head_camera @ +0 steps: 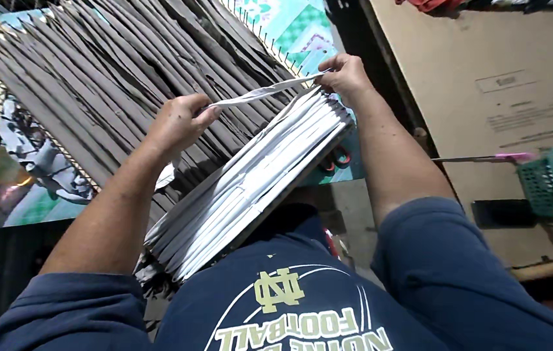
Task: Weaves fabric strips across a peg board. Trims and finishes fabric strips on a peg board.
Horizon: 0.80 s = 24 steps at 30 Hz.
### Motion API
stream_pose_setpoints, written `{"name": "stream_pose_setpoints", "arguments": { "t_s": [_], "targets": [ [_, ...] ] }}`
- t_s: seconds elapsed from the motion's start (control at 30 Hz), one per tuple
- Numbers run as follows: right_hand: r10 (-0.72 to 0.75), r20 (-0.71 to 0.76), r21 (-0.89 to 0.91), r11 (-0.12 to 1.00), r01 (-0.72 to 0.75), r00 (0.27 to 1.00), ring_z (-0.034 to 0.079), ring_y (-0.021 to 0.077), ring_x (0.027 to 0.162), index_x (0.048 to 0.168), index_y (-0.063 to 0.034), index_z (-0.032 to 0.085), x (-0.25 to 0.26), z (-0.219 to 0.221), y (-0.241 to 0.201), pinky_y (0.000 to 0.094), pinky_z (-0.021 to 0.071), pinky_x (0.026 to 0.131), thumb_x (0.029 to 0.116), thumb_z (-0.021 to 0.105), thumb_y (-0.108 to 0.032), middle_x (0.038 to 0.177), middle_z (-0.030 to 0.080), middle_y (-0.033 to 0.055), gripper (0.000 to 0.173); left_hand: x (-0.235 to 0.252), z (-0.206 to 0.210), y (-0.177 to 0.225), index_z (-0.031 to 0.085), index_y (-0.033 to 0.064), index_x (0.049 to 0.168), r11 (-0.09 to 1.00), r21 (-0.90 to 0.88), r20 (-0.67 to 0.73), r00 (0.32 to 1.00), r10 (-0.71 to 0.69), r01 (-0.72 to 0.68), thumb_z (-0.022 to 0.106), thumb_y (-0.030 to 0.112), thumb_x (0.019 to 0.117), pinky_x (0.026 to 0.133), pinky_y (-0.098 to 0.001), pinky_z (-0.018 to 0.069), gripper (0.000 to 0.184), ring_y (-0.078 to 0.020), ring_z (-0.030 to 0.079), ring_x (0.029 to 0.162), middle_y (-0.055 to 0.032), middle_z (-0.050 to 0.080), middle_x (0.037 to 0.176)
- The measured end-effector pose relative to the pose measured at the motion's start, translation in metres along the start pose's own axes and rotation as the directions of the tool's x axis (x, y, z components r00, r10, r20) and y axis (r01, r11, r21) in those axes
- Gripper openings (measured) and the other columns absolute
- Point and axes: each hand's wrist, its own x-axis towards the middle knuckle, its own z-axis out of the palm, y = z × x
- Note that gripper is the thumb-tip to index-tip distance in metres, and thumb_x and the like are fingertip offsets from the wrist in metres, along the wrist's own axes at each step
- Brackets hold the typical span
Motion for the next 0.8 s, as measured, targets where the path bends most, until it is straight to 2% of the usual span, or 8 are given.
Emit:
{"name": "stream_pose_setpoints", "arguments": {
  "t_s": [0.13, 0.33, 0.4, 0.5, 0.53, 0.6, 0.7, 0.8],
  "targets": [
    [-0.061, 0.023, -0.039, 0.997, 0.061, 0.998, 0.064, 0.0164, 0.084, 0.113, 0.0025, 0.067, 0.004, 0.003, 0.004, 0.0357, 0.0552, 0.078, 0.0879, 0.071, -0.002, 0.105, 0.067, 0.014, 0.026, -0.014, 0.004, -0.008, 0.067, 0.0022, 0.105, 0.998, -0.016, 0.039, 0.998, -0.053, 0.053, 0.051, 0.032, 0.1084, 0.071, -0.0529, 0.0459, 0.034, -0.0266, 0.057, 0.074, -0.0134, 0.06, 0.081],
    [-0.076, 0.03, -0.035, 0.996, 0.077, 0.997, 0.064, 0.012, 0.085, 0.109, -0.0003, 0.071, 0.003, 0.005, 0.006, 0.0322, 0.0545, 0.08, 0.0923, 0.071, -0.007, 0.102, 0.069, 0.0108, 0.018, -0.041, 0.002, -0.038, 0.068, 0.0037, 0.106, 0.987, -0.036, 0.07, 0.985, -0.156, 0.158, 0.052, 0.031, 0.1083, 0.071, -0.0539, 0.0457, 0.032, -0.0268, 0.057, 0.076, -0.0134, 0.061, 0.084],
    [-0.085, 0.026, -0.06, 0.994, 0.086, 0.996, 0.064, 0.0112, 0.084, 0.109, -0.0003, 0.071, 0.003, 0.004, 0.006, 0.0314, 0.054, 0.08, 0.0931, 0.07, -0.009, 0.101, 0.069, 0.0105, 0.018, -0.054, -0.006, -0.04, 0.067, 0.0039, 0.1, 0.98, -0.073, 0.087, 0.98, -0.177, 0.183, 0.055, 0.027, 0.107, 0.065, -0.0462, 0.0436, 0.027, -0.0206, 0.052, 0.069, -0.0091, 0.057, 0.078],
    [-0.103, 0.035, -0.161, 0.981, 0.107, 0.994, 0.065, 0.015, 0.09, 0.114, 0.0, 0.07, 0.001, 0.0, 0.005, 0.0356, 0.0536, 0.085, 0.0958, 0.067, -0.012, 0.108, 0.07, 0.0133, 0.022, -0.087, -0.033, -0.041, 0.066, 0.0041, 0.099, 0.961, -0.17, 0.076, 0.976, -0.206, 0.216, 0.059, 0.017, 0.1037, 0.054, -0.0247, 0.0398, 0.015, -0.0046, 0.043, 0.057, 0.0006, 0.052, 0.07],
    [-0.105, 0.047, -0.195, 0.974, 0.112, 0.993, 0.065, 0.0162, 0.091, 0.117, 0.0001, 0.07, 0.0, -0.002, 0.004, 0.0372, 0.0532, 0.085, 0.097, 0.066, -0.014, 0.11, 0.07, 0.0144, 0.024, -0.102, -0.045, -0.044, 0.066, 0.0046, 0.098, 0.95, -0.219, 0.055, 0.975, -0.217, 0.224, 0.059, 0.017, 0.103, 0.053, -0.0218, 0.0397, 0.015, -0.0024, 0.043, 0.055, 0.0026, 0.051, 0.069],
    [-0.119, 0.07, -0.231, 0.964, 0.132, 0.99, 0.065, 0.0171, 0.093, 0.119, 0.0009, 0.068, -0.001, -0.003, 0.005, 0.038, 0.0533, 0.088, 0.0984, 0.063, -0.015, 0.112, 0.069, 0.0162, 0.027, -0.135, -0.07, -0.06, 0.066, 0.0138, 0.098, 0.931, -0.31, -0.019, 0.978, -0.208, 0.192, 0.062, 0.024, 0.1004, 0.05, -0.014, 0.0421, 0.011, 0.0055, 0.047, 0.053, 0.0122, 0.055, 0.069],
    [-0.111, 0.043, -0.257, 0.959, 0.119, 0.993, 0.065, 0.0161, 0.096, 0.124, -0.0005, 0.067, 0.003, -0.003, 0.009, 0.037, 0.0531, 0.089, 0.0988, 0.062, -0.018, 0.117, 0.067, 0.0164, 0.031, -0.189, -0.105, -0.09, 0.067, 0.0278, 0.102, 0.896, -0.435, -0.067, 0.989, -0.129, 0.088, 0.065, 0.035, 0.0998, 0.051, -0.0127, 0.0481, 0.008, 0.0074, 0.054, 0.057, 0.0187, 0.063, 0.075],
    [-0.204, -0.027, -0.262, 0.946, 0.19, 0.979, 0.066, 0.0184, 0.106, 0.133, 0.0022, 0.06, 0.005, -0.01, 0.01, 0.0357, 0.0543, 0.094, 0.0976, 0.059, -0.022, 0.128, 0.064, 0.0194, 0.043, -0.239, -0.117, -0.108, 0.071, 0.0257, 0.102, 0.831, -0.556, -0.095, 0.995, -0.034, -0.025, 0.067, 0.032, 0.1002, 0.044, -0.0151, 0.0455, 0.008, 0.0029, 0.052, 0.051, 0.0122, 0.062, 0.069]
  ]
}}
